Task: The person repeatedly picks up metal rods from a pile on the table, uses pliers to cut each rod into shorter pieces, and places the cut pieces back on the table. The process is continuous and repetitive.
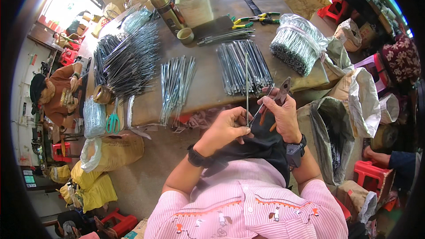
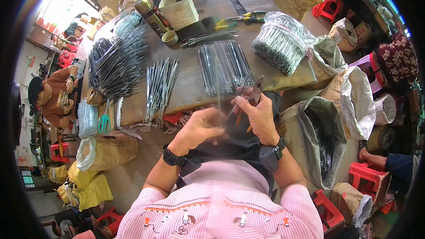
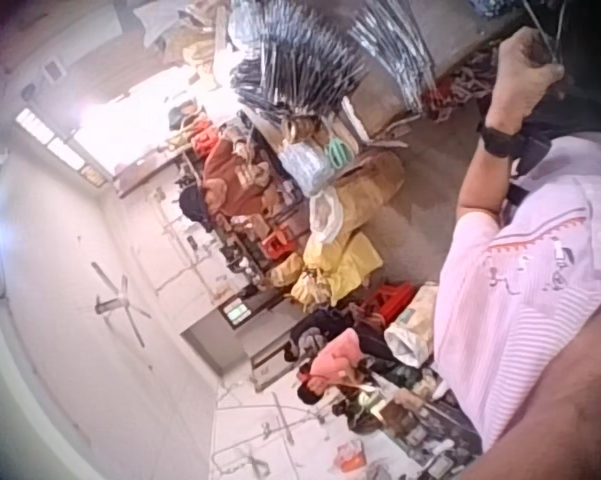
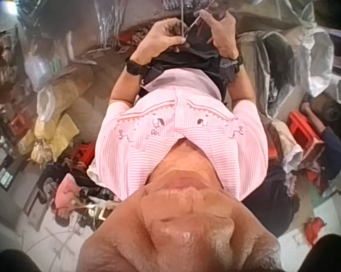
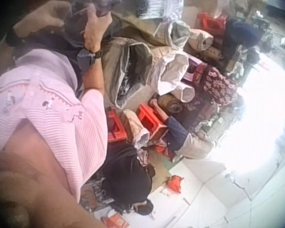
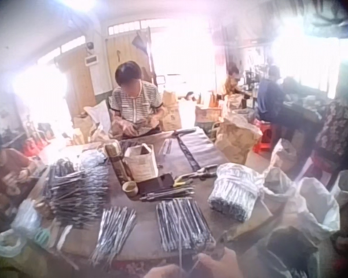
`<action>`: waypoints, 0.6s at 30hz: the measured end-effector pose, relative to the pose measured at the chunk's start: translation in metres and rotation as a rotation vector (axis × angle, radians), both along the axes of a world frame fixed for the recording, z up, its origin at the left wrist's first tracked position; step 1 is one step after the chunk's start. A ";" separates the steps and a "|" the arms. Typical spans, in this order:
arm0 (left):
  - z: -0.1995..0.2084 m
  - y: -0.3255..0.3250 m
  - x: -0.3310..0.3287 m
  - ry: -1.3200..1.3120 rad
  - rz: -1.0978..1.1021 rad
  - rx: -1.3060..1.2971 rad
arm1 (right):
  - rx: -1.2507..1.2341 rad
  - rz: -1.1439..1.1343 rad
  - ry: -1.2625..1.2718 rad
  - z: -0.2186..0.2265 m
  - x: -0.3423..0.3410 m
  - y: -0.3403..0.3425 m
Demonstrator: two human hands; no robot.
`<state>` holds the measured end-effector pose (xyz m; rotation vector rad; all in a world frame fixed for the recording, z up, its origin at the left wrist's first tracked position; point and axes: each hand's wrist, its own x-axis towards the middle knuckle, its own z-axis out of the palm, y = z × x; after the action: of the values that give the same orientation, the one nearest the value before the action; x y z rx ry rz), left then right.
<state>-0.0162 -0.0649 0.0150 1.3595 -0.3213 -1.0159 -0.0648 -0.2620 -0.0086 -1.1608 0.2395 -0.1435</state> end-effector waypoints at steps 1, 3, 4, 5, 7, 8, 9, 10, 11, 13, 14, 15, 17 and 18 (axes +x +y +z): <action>0.002 0.001 0.000 -0.002 -0.015 -0.006 | 0.003 -0.005 0.008 -0.001 0.000 0.001; 0.005 -0.001 -0.001 0.012 -0.007 -0.063 | 0.014 -0.009 0.016 -0.002 0.001 0.003; 0.006 -0.001 -0.003 0.019 -0.001 -0.092 | 0.011 -0.026 0.007 -0.003 0.002 0.005; 0.007 -0.003 -0.005 0.051 0.024 -0.115 | 0.008 -0.039 0.003 -0.004 0.003 0.006; 0.008 -0.006 -0.009 0.114 0.080 -0.164 | -0.007 -0.058 0.002 -0.004 0.003 0.009; 0.008 -0.007 -0.010 0.141 0.084 -0.160 | -0.020 -0.066 0.004 -0.003 0.001 0.010; 0.007 -0.007 -0.009 0.170 0.092 -0.159 | -0.033 -0.074 0.007 -0.002 0.000 0.010; 0.006 -0.008 -0.008 0.199 0.099 -0.158 | -0.043 -0.066 0.006 -0.001 -0.001 0.010; 0.004 -0.007 -0.007 0.196 0.077 -0.173 | -0.054 -0.058 0.005 0.001 -0.002 0.010; -0.001 -0.005 -0.005 0.169 0.031 -0.188 | -0.080 -0.054 0.011 0.002 -0.003 0.010; -0.004 -0.006 -0.005 0.291 0.078 -0.224 | -0.096 -0.059 0.017 0.003 -0.003 0.010; -0.008 -0.008 -0.005 0.391 0.124 -0.245 | -0.111 -0.057 0.022 0.002 -0.003 0.011; -0.015 -0.012 -0.004 0.482 0.191 -0.260 | -0.106 -0.060 -0.019 0.000 -0.003 0.012; -0.018 -0.014 -0.004 0.475 0.211 -0.254 | -0.102 -0.060 -0.041 -0.001 -0.003 0.012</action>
<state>-0.0206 -0.0787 -0.0027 0.8700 0.0501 -1.0456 -0.0673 -0.2497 -0.0101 -1.2514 0.2335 -0.2347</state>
